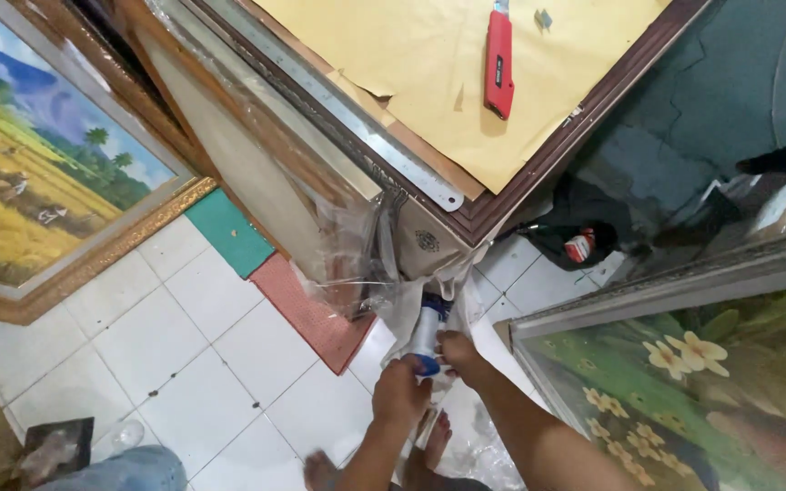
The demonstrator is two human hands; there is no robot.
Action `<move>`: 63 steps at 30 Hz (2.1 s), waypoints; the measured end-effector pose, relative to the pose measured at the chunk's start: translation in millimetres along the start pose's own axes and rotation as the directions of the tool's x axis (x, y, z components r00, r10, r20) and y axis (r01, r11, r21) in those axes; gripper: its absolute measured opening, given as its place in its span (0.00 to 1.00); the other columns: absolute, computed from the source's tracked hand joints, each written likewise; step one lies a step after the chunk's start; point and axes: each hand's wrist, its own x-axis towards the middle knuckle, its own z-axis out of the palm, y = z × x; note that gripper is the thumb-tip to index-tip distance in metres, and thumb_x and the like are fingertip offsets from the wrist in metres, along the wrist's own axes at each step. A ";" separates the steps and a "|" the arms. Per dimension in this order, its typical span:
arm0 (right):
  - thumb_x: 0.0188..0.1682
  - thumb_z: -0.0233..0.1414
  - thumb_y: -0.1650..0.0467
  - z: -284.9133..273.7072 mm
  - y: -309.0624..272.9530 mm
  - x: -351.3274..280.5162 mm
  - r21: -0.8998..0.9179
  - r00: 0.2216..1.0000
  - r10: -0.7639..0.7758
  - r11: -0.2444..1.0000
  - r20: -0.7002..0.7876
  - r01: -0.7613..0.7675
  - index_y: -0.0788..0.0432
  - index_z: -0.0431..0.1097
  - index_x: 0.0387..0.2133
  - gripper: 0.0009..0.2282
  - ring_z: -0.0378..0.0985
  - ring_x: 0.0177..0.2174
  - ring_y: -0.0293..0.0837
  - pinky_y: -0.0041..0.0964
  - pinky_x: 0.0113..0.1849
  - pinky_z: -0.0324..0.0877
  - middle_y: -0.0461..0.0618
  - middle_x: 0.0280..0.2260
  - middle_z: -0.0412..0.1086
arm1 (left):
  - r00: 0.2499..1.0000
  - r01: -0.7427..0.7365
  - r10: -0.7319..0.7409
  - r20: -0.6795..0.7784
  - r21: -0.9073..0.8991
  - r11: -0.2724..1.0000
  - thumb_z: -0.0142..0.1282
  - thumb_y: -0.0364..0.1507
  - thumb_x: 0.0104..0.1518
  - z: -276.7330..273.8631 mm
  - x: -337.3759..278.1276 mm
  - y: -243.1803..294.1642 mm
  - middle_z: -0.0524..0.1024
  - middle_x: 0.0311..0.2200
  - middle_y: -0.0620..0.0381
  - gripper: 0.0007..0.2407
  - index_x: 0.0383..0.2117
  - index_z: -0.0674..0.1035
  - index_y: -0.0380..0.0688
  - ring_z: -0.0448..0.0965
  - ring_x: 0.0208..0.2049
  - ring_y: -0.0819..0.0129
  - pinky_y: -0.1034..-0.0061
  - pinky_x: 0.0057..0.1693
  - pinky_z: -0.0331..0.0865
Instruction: The person loads a staple gun and secures a metal strip to the back of a wooden picture frame. They then use a utility knife to trim excess plastic wrap from the frame's edge and lift the frame to display the artwork.
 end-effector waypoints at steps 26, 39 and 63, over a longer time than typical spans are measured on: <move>0.47 0.36 0.62 -41.2 14.6 101.2 -0.504 0.839 -0.289 0.864 -0.460 0.021 0.58 0.62 0.46 0.18 0.63 0.48 0.52 0.47 0.47 0.59 0.58 0.46 0.61 | 0.946 -0.321 0.277 0.168 0.368 0.873 0.46 0.38 0.53 71.5 101.6 -22.4 0.67 0.36 0.53 0.16 0.44 0.67 0.43 0.63 0.45 0.53 0.63 0.44 0.70; 0.38 0.40 0.72 1.5 61.2 89.5 -0.431 0.934 -0.229 0.897 -0.274 0.094 0.62 0.64 0.39 0.15 0.74 0.29 0.51 0.39 0.24 0.68 0.58 0.34 0.69 | 0.969 -0.243 0.230 -0.086 -0.481 0.842 0.42 0.43 0.45 28.6 8.1 -79.0 0.77 0.33 0.53 0.19 0.39 0.72 0.46 0.76 0.36 0.63 0.74 0.43 0.65; 0.43 0.40 0.78 -6.5 55.3 -47.8 -0.557 0.871 -0.487 0.706 0.066 0.438 0.70 0.57 0.47 0.16 0.74 0.29 0.57 0.39 0.20 0.75 0.71 0.38 0.62 | 0.979 0.196 -0.171 0.106 -0.309 0.931 0.43 0.46 0.48 -36.8 -21.6 -11.6 0.72 0.43 0.47 0.24 0.47 0.68 0.46 0.68 0.49 0.57 0.66 0.54 0.61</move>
